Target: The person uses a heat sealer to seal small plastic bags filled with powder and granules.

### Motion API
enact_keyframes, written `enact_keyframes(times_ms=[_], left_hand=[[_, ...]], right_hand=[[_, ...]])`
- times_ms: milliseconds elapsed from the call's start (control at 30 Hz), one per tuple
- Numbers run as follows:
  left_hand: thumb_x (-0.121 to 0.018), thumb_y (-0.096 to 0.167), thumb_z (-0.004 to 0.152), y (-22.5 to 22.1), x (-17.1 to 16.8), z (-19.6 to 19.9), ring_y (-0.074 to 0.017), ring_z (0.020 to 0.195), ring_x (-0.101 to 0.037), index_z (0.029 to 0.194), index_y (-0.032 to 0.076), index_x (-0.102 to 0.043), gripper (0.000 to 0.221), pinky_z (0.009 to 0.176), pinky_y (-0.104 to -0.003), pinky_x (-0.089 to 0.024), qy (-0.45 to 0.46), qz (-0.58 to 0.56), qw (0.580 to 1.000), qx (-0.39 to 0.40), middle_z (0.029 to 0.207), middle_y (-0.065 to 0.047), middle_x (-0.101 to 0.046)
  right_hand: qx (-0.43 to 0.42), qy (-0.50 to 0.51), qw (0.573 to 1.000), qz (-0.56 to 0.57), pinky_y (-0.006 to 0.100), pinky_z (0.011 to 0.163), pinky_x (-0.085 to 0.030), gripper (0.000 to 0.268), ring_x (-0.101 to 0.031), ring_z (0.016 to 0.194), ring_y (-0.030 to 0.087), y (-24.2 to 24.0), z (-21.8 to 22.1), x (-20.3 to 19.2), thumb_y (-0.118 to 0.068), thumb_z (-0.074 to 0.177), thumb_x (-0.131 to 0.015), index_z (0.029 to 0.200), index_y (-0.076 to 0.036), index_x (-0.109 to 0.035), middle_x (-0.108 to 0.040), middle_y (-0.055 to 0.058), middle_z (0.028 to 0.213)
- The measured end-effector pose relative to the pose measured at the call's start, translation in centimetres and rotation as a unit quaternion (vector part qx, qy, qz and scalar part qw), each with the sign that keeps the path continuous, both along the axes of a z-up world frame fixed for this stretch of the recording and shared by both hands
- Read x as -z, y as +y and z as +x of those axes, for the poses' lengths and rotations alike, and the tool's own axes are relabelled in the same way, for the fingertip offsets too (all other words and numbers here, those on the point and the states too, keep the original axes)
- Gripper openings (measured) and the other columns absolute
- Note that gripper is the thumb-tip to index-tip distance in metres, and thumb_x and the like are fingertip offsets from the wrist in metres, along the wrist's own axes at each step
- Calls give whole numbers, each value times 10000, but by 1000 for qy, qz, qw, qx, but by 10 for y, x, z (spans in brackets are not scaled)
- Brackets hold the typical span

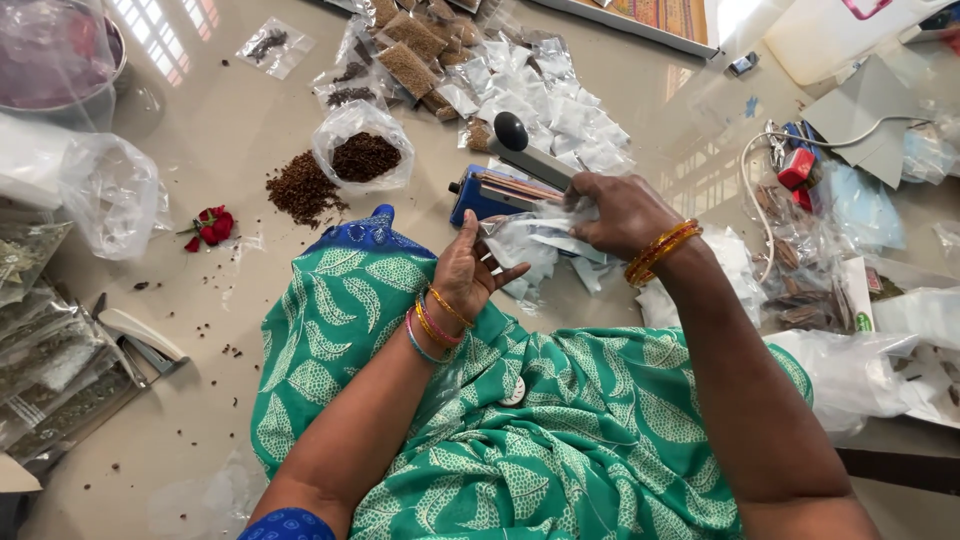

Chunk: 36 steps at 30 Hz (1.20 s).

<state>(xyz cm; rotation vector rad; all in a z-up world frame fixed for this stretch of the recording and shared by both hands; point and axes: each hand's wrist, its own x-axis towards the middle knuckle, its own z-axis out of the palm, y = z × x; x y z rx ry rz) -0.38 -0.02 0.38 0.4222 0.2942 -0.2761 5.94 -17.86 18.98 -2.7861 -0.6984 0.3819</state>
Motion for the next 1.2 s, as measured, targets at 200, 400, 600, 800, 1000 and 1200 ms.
enact_keyframes(times_ms=[200,400,600,800,1000,1200], left_hand=[[-470,550,1021,0,2,0,-313,1111,-685,1233,78,-613,537,929,-573,-603,-3,-13,1000,-4,1183,-139,-697],[-469,553,1018,0,2,1,-316,1130,-672,1253,74,-605,550,928,-594,-609,-6,-43,999,-11,1199,-137,-678],[-482,551,1011,0,2,1,-319,1135,-678,1267,73,-609,556,940,-599,-601,-7,-43,999,-3,1219,-136,-671],[-481,563,997,1,-5,0,-336,1144,-678,1292,77,-578,577,942,-599,-594,13,-42,999,-9,1238,-143,-673],[-450,559,1012,0,-9,-2,-337,1149,-674,1296,40,-583,607,953,-599,-595,-16,-46,998,43,1246,-169,-676],[-473,512,1043,0,-8,-6,-347,1104,-702,1254,19,-598,551,951,-592,-601,-31,-50,995,82,1189,-161,-700]], right_hand=[[-14,16,1000,15,392,833,-594,317,-755,901,252,1,3,-2,-125,760,-800,1057,-78,-699,-767,124,965],[75,67,986,133,365,694,-552,303,-670,794,227,-21,-5,18,-201,796,-880,1005,-49,-721,-722,103,884],[117,254,744,606,273,850,-592,175,-707,904,150,-68,-12,98,-87,884,-804,1017,-91,-691,-735,49,954],[242,256,534,769,326,697,-520,81,-704,910,182,-73,-26,168,-77,984,-725,1000,-139,-675,-763,37,1004],[255,241,479,805,489,849,-610,153,-719,959,195,-45,-39,169,-11,942,-712,948,-149,-647,-746,16,964],[250,230,425,839,506,909,-609,115,-729,992,225,-42,-37,193,-9,970,-684,962,-120,-654,-753,62,992]])
